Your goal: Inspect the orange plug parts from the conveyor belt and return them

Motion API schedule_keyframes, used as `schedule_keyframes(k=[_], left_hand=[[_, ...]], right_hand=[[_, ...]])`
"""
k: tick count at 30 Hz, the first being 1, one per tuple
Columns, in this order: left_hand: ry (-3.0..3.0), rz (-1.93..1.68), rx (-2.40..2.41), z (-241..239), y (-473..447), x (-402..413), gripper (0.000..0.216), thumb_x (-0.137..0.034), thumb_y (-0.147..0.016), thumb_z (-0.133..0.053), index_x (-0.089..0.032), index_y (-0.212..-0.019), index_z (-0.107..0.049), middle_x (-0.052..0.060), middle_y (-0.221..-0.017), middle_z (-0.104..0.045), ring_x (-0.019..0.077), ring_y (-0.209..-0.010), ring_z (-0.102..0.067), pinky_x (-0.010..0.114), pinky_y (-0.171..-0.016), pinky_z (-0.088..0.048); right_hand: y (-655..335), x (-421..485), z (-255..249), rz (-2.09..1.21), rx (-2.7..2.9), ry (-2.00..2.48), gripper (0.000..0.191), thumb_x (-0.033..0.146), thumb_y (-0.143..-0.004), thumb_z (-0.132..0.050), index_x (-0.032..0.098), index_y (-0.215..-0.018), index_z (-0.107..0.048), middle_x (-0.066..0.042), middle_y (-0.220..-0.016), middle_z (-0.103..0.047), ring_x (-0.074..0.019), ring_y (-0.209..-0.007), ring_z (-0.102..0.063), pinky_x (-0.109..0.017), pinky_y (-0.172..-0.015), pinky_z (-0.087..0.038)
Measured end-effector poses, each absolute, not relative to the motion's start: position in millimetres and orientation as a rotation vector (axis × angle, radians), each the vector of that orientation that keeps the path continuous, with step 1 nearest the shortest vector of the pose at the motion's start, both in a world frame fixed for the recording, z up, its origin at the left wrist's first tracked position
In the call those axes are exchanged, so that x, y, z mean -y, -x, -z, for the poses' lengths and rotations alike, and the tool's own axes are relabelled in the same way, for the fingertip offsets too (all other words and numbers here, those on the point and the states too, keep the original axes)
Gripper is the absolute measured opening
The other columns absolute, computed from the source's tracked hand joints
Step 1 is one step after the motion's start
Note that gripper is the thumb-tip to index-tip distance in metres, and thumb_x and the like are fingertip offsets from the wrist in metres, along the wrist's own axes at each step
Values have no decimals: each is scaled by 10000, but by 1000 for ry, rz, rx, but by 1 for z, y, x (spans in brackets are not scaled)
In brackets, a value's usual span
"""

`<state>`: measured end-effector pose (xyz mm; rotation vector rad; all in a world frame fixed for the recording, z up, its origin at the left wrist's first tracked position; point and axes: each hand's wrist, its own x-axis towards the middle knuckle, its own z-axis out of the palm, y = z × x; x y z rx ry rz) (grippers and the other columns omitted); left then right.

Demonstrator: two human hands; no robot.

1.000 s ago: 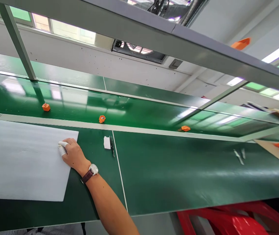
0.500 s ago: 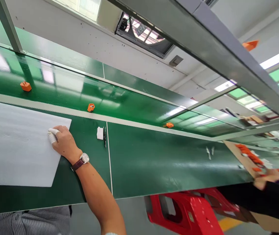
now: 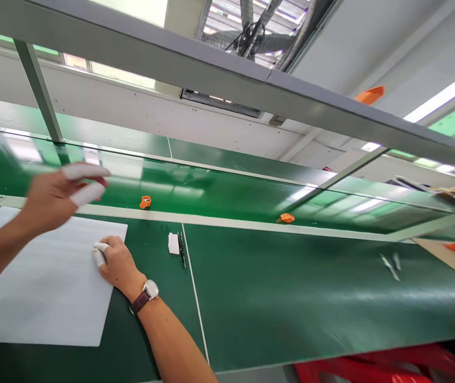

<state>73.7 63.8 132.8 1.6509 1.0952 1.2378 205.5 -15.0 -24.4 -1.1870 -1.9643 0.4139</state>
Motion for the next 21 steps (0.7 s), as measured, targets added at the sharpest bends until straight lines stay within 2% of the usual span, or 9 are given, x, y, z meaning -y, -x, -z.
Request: schedule_keyframes(k=[3,7,10,12,15,19,21], left_hand=[[-2114,-728,-1022,-93,-94,-99,386,-212,-805,-699,-225,-1191,-701,66,-1191,-683,267,-926,-685,430,-895,-552],[-2176,-645,-1035,-30,-125,-148,557,-138,-752,-640,-154,-1309,-623,147,-1312,-634,333,-1123,-637,448,-971,-522],[-2201,-640,-1007,-6,-143,-172,667,-145,-718,-641,-175,-1379,-558,130,-1335,-630,339,-1229,-575,452,-1013,-497],[-2219,-651,-969,-1,-151,-181,645,-153,-711,-641,-197,-1352,-583,106,-1302,-653,330,-1247,-558,452,-1045,-470],[-2233,-672,-933,-2,-157,-184,511,-171,-720,-639,-197,-1229,-669,97,-1219,-676,298,-1148,-611,429,-1038,-469],[-2203,-696,-962,-9,-146,-168,453,-295,-785,-641,-177,-1222,-655,98,-1124,-637,217,-873,-663,369,-840,-561],[-2183,-702,-979,-16,-130,-149,479,-374,-805,-657,-185,-1245,-633,84,-1085,-617,193,-816,-656,347,-777,-573]], right_hand=[[-205,15,24,-382,1985,1182,216,164,-935,-561,184,-1108,-688,-95,-1091,-660,-224,-1021,-599,-383,-952,-533],[-205,15,23,-366,1990,1184,222,123,-906,-574,186,-1083,-693,-88,-1069,-655,-223,-971,-595,-376,-899,-547],[-205,16,22,-365,1985,1200,205,122,-901,-574,172,-1055,-700,-93,-1065,-652,-222,-960,-592,-361,-877,-550],[-205,16,21,-364,1982,1200,199,124,-903,-570,175,-1043,-703,-88,-1061,-652,-219,-956,-590,-353,-875,-549],[-205,16,21,-361,1980,1196,204,125,-910,-563,182,-1045,-705,-81,-1057,-652,-213,-961,-591,-342,-882,-546],[-206,14,22,-360,1982,1195,214,116,-894,-566,162,-1043,-712,-94,-1070,-654,-220,-979,-598,-344,-899,-550],[-206,14,22,-358,1986,1201,210,115,-890,-562,147,-1026,-718,-103,-1080,-659,-230,-984,-598,-359,-905,-555]])
